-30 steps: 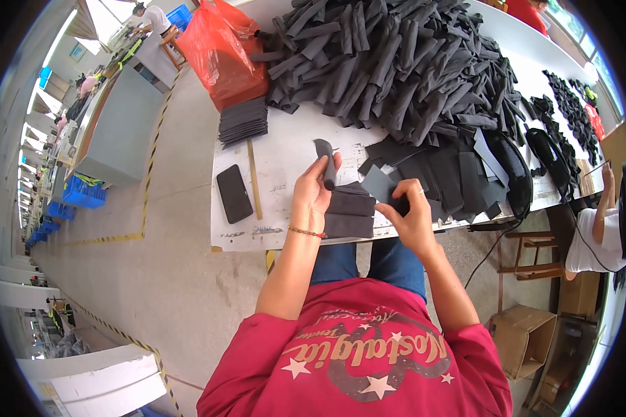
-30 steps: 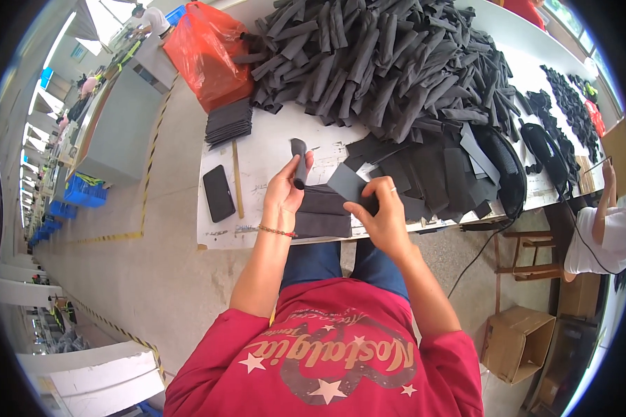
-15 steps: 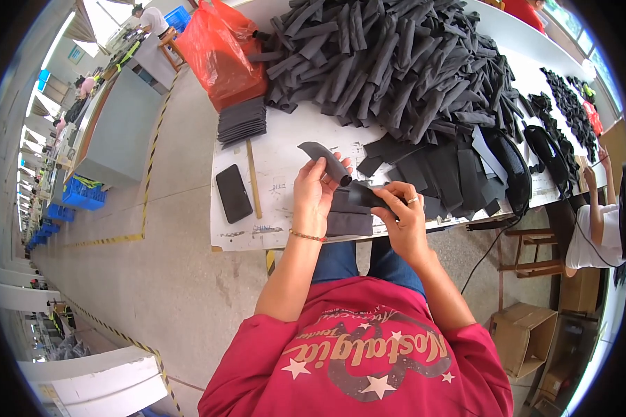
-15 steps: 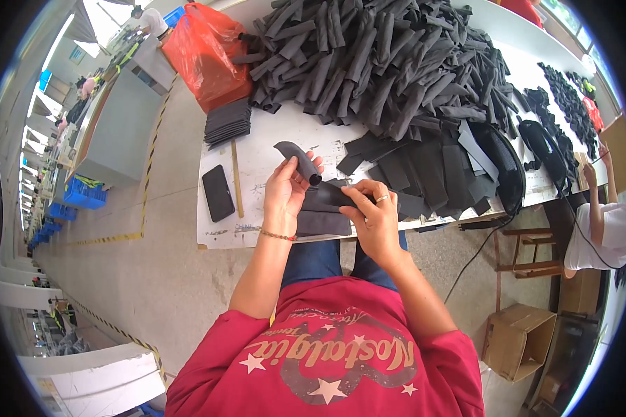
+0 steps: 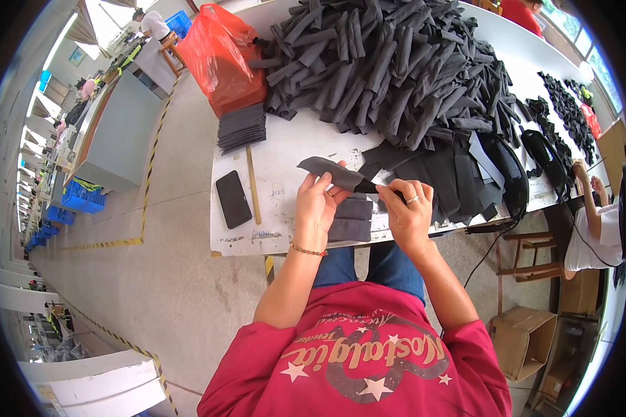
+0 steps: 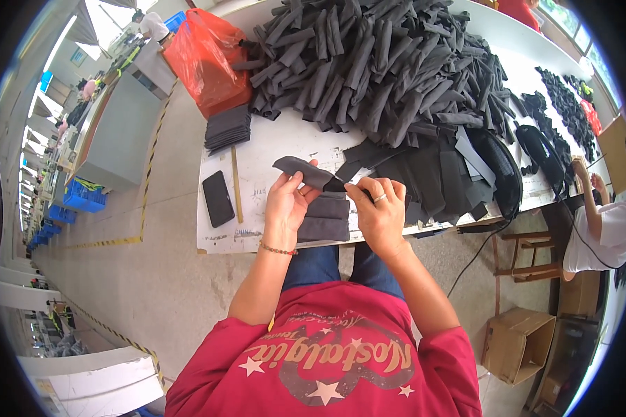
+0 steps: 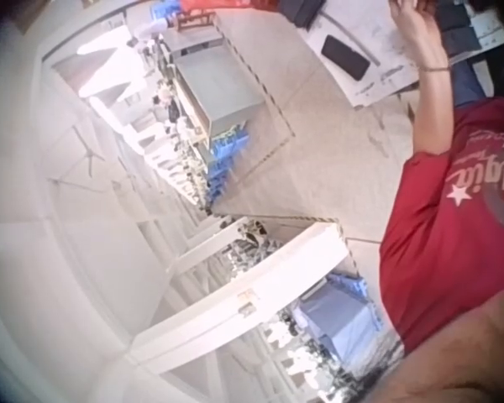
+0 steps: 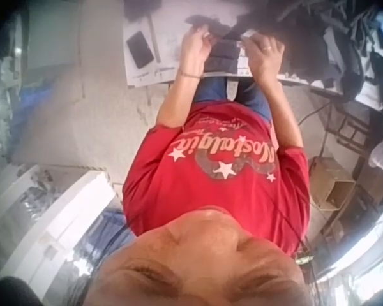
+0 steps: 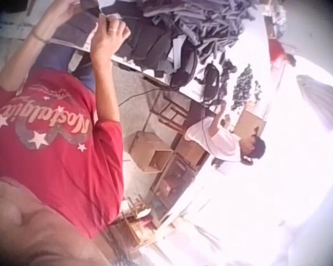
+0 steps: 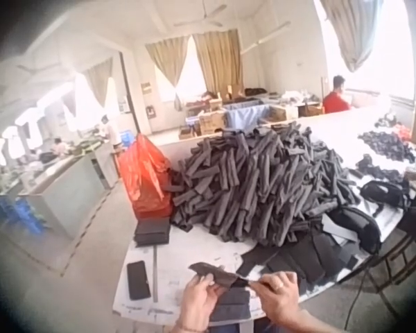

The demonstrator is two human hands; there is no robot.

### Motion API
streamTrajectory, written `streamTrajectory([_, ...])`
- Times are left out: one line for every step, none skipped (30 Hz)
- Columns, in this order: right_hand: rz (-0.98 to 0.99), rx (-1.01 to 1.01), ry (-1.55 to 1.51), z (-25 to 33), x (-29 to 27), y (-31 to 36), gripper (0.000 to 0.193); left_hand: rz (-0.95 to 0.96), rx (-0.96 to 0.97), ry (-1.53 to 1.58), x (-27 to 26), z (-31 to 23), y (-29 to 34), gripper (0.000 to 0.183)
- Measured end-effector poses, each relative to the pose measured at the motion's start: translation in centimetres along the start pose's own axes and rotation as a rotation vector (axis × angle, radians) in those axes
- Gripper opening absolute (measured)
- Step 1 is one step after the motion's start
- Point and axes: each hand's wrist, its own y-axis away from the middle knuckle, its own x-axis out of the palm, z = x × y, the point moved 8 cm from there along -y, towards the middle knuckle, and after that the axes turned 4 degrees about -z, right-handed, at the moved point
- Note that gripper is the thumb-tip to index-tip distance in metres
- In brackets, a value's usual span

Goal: Processing and stacking black foam or fabric strips at a workbench.

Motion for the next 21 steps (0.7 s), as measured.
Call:
streamTrajectory([-0.002,-0.003,0.002,0.0,0.0,-0.1,0.028,-0.002,0.011,-0.017,0.3,-0.1,0.3,0.026])
streamTrajectory([-0.018,-0.020,0.017,0.1,-0.1,-0.3,0.028,-0.004,0.022,-0.035,0.6,-0.3,0.7,0.026])
streamTrajectory([-0.035,-0.037,0.030,0.4,-0.2,-0.5,0.029,-0.001,0.025,-0.033,1.1,-0.3,1.2,0.026])
streamTrajectory([-0.032,-0.040,0.016,0.6,0.0,-0.6,0.030,0.004,0.068,-0.049,1.7,-0.6,1.7,0.028])
streamTrajectory([-0.035,-0.045,0.017,0.9,0.1,-0.8,0.030,0.008,0.112,-0.065,2.2,-0.7,2.1,0.030])
streamTrajectory([-0.022,-0.018,0.008,1.1,0.4,-0.9,0.033,0.025,0.144,-0.082,2.6,-0.9,2.6,0.034])
streamTrajectory([-0.009,0.008,0.000,1.2,0.6,-1.0,0.036,0.025,0.151,-0.081,2.9,-1.0,3.0,0.034])
streamTrajectory([0.021,0.043,-0.039,1.0,0.9,-0.6,0.043,0.054,0.192,-0.055,3.5,-1.3,3.5,0.038])
streamTrajectory([0.018,0.035,-0.047,1.7,1.0,-0.5,0.043,0.081,0.237,-0.030,3.9,-1.7,4.0,0.042])
streamTrajectory([0.049,0.142,-0.156,1.8,1.5,-0.3,0.045,0.134,0.247,0.061,4.5,-1.4,4.3,0.049])
streamTrajectory([0.082,0.248,-0.264,1.9,2.2,0.0,0.046,0.158,0.225,-0.031,4.8,-1.0,3.9,0.039])
streamTrajectory([0.119,0.205,-0.306,2.7,2.5,-0.1,0.058,0.197,0.170,0.006,4.9,-0.7,3.4,0.035])
streamTrajectory([0.118,0.199,-0.311,3.0,2.4,0.2,0.058,0.236,0.115,0.043,4.9,-0.5,3.1,0.031])
streamTrajectory([0.150,0.221,-0.286,3.1,2.4,0.9,0.055,0.236,0.122,0.043,4.5,-0.6,2.9,0.031])
streamTrajectory([0.181,0.243,-0.260,2.7,2.6,1.2,0.052,0.239,0.201,-0.029,4.4,-1.1,2.8,0.031])
streamTrajectory([0.180,0.238,-0.262,2.2,2.8,1.3,0.052,0.242,0.279,-0.100,4.4,-1.6,2.8,0.032])
streamTrajectory([0.169,0.174,-0.311,2.2,2.9,1.4,0.048,0.242,0.284,-0.099,4.3,-1.3,2.6,0.032])
streamTrajectory([0.162,0.115,-0.358,2.7,2.6,1.3,0.044,0.224,0.252,-0.062,4.3,-0.4,2.9,0.033])
streamTrajectory([0.165,0.116,-0.358,2.8,2.8,1.1,0.044,0.206,0.220,-0.025,4.2,0.5,3.2,0.033])
streamTrajectory([0.184,0.104,-0.388,3.0,3.3,0.7,0.042,0.146,0.162,0.019,3.8,1.7,3.5,0.033])
streamTrajectory([0.201,0.088,-0.419,3.4,3.6,0.0,0.041,0.144,0.164,0.021,3.6,1.6,3.4,0.033])
